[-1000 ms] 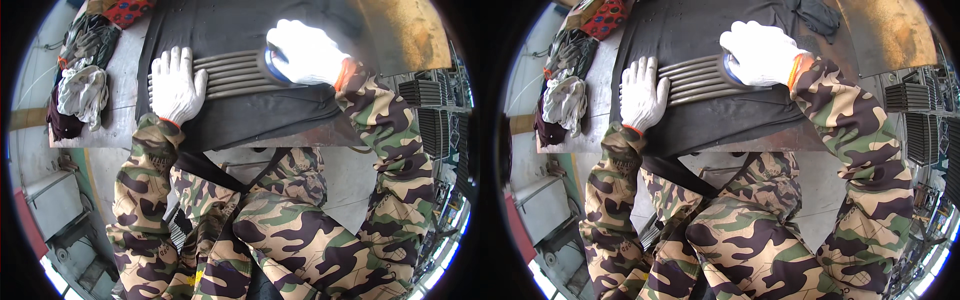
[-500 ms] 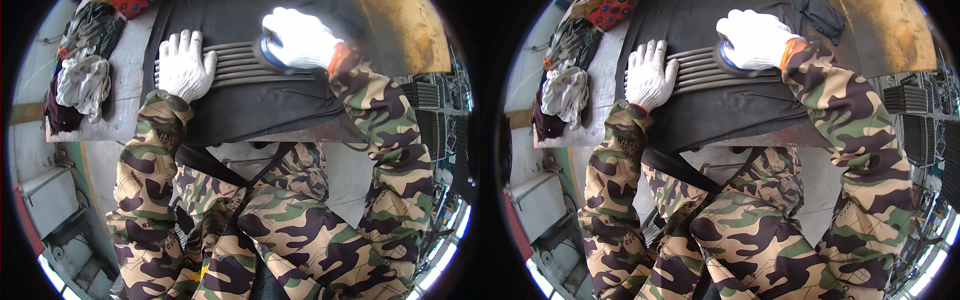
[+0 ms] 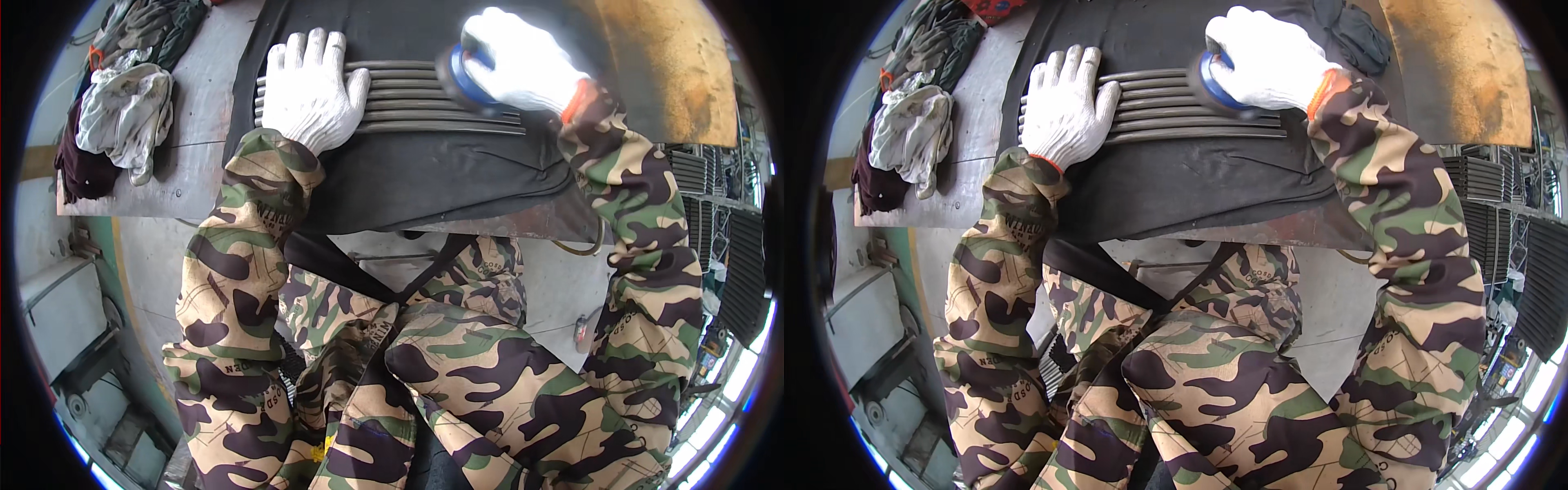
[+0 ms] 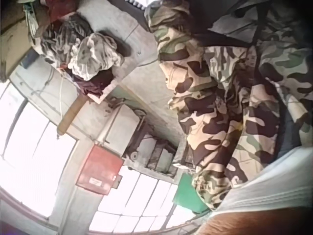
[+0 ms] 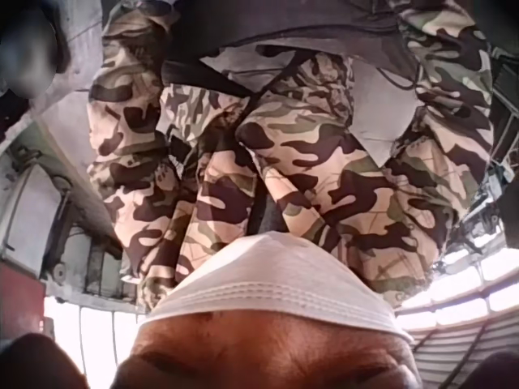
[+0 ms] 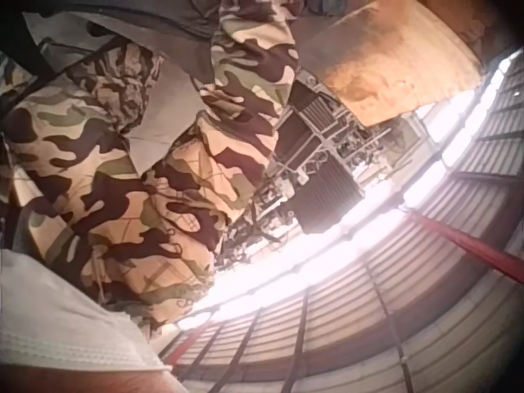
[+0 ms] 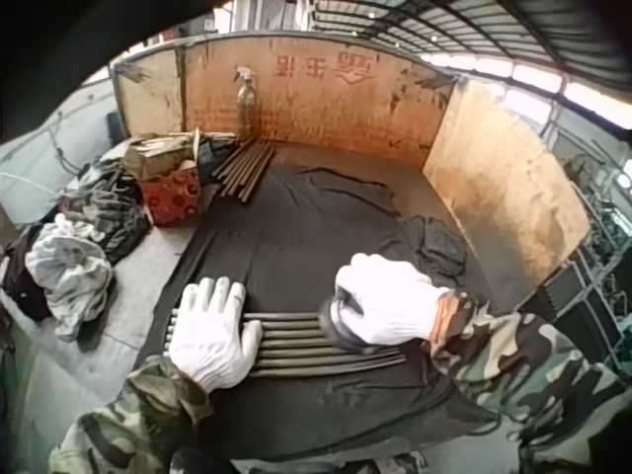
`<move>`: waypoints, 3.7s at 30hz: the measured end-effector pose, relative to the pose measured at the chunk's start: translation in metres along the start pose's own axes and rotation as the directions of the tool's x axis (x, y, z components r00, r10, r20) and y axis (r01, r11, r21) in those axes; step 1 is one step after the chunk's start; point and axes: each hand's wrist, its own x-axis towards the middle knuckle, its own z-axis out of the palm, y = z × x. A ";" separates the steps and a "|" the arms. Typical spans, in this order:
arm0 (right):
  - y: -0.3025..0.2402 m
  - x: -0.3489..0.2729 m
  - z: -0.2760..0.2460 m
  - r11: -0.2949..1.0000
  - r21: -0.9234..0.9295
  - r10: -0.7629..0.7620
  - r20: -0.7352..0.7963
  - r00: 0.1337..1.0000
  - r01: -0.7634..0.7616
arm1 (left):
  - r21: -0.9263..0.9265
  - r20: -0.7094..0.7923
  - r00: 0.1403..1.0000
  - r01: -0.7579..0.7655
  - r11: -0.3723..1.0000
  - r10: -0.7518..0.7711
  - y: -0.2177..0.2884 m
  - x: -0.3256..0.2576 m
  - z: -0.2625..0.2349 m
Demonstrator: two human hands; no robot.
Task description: Sanding a bundle of metal rods with a handheld orbital sander on a workbench.
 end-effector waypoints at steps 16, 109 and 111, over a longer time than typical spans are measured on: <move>0.014 -0.006 0.011 0.999 0.011 -0.047 -0.118 0.992 0.048 | 0.043 0.039 0.997 -0.072 0.996 0.071 -0.003 0.003 -0.004; 0.004 -0.036 0.016 0.995 0.018 -0.100 0.002 0.995 0.100 | -0.054 0.235 0.972 -0.006 0.998 0.019 0.002 -0.024 -0.029; 0.022 -0.029 0.021 0.999 -0.010 -0.048 -0.044 0.998 0.048 | -0.089 0.264 0.964 0.023 0.996 0.001 0.004 -0.019 -0.030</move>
